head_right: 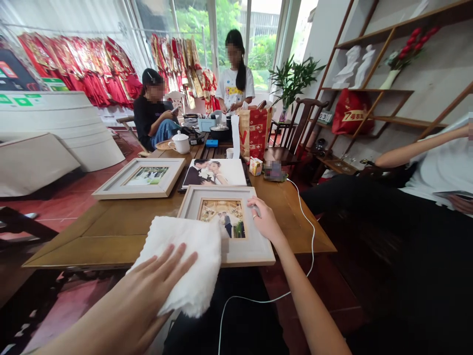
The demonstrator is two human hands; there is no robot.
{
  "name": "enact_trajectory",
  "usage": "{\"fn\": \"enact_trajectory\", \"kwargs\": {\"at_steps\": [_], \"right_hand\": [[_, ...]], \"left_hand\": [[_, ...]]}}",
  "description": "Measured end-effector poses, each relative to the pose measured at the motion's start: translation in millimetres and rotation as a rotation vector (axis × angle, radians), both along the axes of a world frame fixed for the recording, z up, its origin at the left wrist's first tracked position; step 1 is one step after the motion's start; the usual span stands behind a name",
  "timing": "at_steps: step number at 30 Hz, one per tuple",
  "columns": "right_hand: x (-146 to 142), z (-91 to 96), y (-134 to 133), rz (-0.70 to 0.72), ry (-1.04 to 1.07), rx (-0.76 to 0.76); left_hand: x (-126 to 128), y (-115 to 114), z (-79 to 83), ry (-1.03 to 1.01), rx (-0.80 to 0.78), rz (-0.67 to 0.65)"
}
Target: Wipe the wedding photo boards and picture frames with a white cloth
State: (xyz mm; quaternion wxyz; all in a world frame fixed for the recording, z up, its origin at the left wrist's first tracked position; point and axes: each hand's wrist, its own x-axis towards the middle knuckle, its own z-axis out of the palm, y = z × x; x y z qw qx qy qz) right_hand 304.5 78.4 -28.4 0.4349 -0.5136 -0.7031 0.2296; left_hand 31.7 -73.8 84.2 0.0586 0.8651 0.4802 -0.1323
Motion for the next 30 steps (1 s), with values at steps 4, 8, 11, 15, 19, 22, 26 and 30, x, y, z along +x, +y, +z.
{"fn": "enact_trajectory", "kwargs": {"at_steps": [4, 8, 11, 15, 19, 22, 26, 30], "right_hand": [[1.6, -0.7, 0.6, 0.010, -0.003, 0.012], [4.2, -1.7, 1.6, 0.058, -0.033, 0.006], [5.2, -2.6, 2.2, 0.065, -0.037, -0.002], [5.4, -3.7, 2.9, 0.065, -0.030, 0.005], [4.7, -4.4, 3.2, 0.066, -0.028, 0.005], [3.5, -4.3, 2.7, 0.049, -0.025, 0.003], [1.5, -2.5, 1.1, 0.004, -0.018, -0.011], [-0.1, 0.0, -0.2, -0.018, 0.005, -0.030]], "left_hand": [[1.4, -1.9, -9.2, -0.041, 0.053, 0.044], [7.2, 33.6, -18.0, -0.031, 0.195, 0.089], [9.7, 73.2, -25.4, -0.036, 0.305, 0.093], [7.5, 126.6, -31.4, -0.105, 0.416, 0.066], [3.1, 152.2, -28.7, -0.173, 0.418, 0.074], [0.2, 143.4, -22.7, -0.169, 0.369, 0.072], [-4.8, 106.5, -14.8, -0.184, 0.307, 0.060], [-11.3, 55.2, -15.5, -0.182, 0.219, 0.067]]}}
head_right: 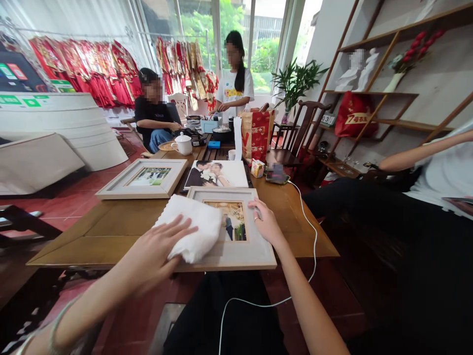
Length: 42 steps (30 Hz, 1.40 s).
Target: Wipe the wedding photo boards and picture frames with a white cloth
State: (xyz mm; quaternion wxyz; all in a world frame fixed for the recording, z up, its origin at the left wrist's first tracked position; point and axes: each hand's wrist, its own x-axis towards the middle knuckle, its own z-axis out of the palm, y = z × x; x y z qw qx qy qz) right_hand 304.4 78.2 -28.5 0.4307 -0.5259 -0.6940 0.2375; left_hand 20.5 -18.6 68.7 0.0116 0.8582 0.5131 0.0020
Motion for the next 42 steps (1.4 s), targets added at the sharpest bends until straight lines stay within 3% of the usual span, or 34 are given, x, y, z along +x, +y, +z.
{"fn": "enact_trajectory", "kwargs": {"at_steps": [4, 8, 14, 21, 26, 30, 35, 39, 42], "right_hand": [[-0.9, 0.8, 1.0, -0.020, 0.074, -0.007], [0.7, -0.7, 4.2, -0.001, 0.120, -0.022], [6.3, -5.1, 7.4, 0.068, 0.140, -0.022], [9.2, -7.7, 9.2, 0.080, 0.134, -0.013], [8.1, -6.1, 8.1, 0.058, 0.115, -0.030], [6.2, -3.8, 6.5, 0.037, 0.086, -0.049], [3.5, -1.9, 4.2, 0.008, 0.040, -0.029], [3.2, -1.9, 6.8, 0.110, -0.051, 0.072], [3.6, -3.5, 10.4, 0.165, -0.106, 0.124]], "left_hand": [[-7.3, -46.7, -10.7, -0.021, 0.002, -0.040], [-9.7, -58.3, -16.1, -0.041, 0.009, -0.056], [5.1, -7.5, -8.0, -0.011, 0.005, 0.033], [16.0, 71.4, -13.8, -0.010, 0.174, 0.115], [16.4, 90.7, -15.7, -0.043, 0.201, 0.098], [15.3, 73.8, -11.2, -0.014, 0.131, 0.055], [10.4, 18.9, -6.7, 0.015, 0.056, 0.004], [3.2, -24.1, -8.1, -0.007, -0.004, -0.039], [0.4, -35.2, -9.3, -0.030, -0.008, -0.047]]}}
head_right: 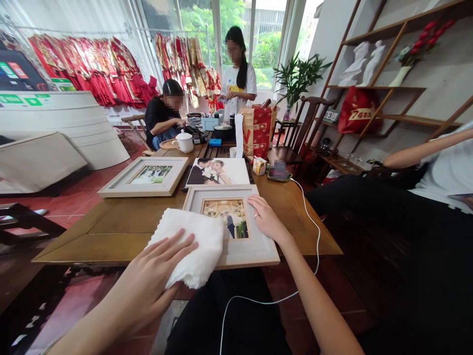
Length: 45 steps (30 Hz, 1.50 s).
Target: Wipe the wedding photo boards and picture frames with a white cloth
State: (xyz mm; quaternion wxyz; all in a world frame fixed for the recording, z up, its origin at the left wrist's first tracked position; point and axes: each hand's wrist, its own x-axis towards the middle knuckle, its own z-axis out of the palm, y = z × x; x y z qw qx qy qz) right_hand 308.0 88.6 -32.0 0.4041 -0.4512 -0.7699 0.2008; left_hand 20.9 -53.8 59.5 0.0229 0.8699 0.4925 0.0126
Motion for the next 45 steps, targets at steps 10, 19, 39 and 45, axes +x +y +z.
{"fn": "enact_trajectory", "kwargs": {"at_steps": [10, 19, 39, 45], "right_hand": [[3.2, -3.5, 0.7, 0.007, -0.008, -0.003], [3.4, -0.6, -0.2, 0.021, 0.048, -0.020], [6.2, -12.5, 11.0, -0.030, 0.120, -0.057], [17.2, -18.6, 21.7, 0.041, 0.078, -0.061]], "left_hand": [[27.7, 86.8, -8.0, -0.065, 0.146, 0.088], [86.5, 147.3, -13.8, -0.081, 0.099, -0.125], [60.3, 25.3, 7.9, -0.106, -0.138, -0.530], [101.9, 9.3, -15.8, -0.004, 0.130, -0.580]]}}
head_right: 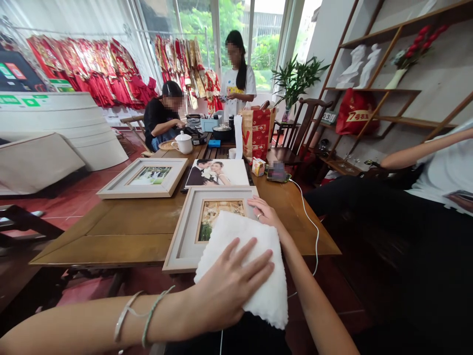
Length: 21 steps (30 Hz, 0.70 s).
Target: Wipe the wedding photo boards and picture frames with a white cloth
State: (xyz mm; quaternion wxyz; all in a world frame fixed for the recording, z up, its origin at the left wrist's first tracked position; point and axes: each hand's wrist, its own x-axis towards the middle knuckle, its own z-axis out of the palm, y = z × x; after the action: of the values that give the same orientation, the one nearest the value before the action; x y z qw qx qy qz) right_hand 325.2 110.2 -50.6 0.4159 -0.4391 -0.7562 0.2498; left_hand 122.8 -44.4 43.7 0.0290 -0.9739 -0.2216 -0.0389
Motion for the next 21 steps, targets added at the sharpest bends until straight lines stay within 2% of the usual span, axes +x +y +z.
{"fn": "enact_trajectory", "kwargs": {"at_steps": [3, 6, 13, 17, 21], "right_hand": [[1.5, -0.4, 0.0, 0.006, 0.003, -0.007], [-2.1, 2.6, -6.0, -0.012, 0.018, -0.008], [-12.1, 13.5, -21.6, -0.057, 0.031, -0.009], [-12.3, 14.6, -21.0, -0.052, 0.022, -0.017], [-12.6, 16.2, -20.7, -0.048, -0.003, -0.020]], "left_hand": [[5.8, -4.1, -0.9, 0.027, 0.103, -0.018], [-2.3, -7.3, 4.8, 0.065, 0.086, 0.051], [-41.7, -7.8, 14.9, 0.195, -0.032, 0.436], [-58.3, 18.8, 14.4, 0.136, 0.000, 0.578], [-71.6, 66.0, 5.9, 0.036, 0.131, 0.677]]}}
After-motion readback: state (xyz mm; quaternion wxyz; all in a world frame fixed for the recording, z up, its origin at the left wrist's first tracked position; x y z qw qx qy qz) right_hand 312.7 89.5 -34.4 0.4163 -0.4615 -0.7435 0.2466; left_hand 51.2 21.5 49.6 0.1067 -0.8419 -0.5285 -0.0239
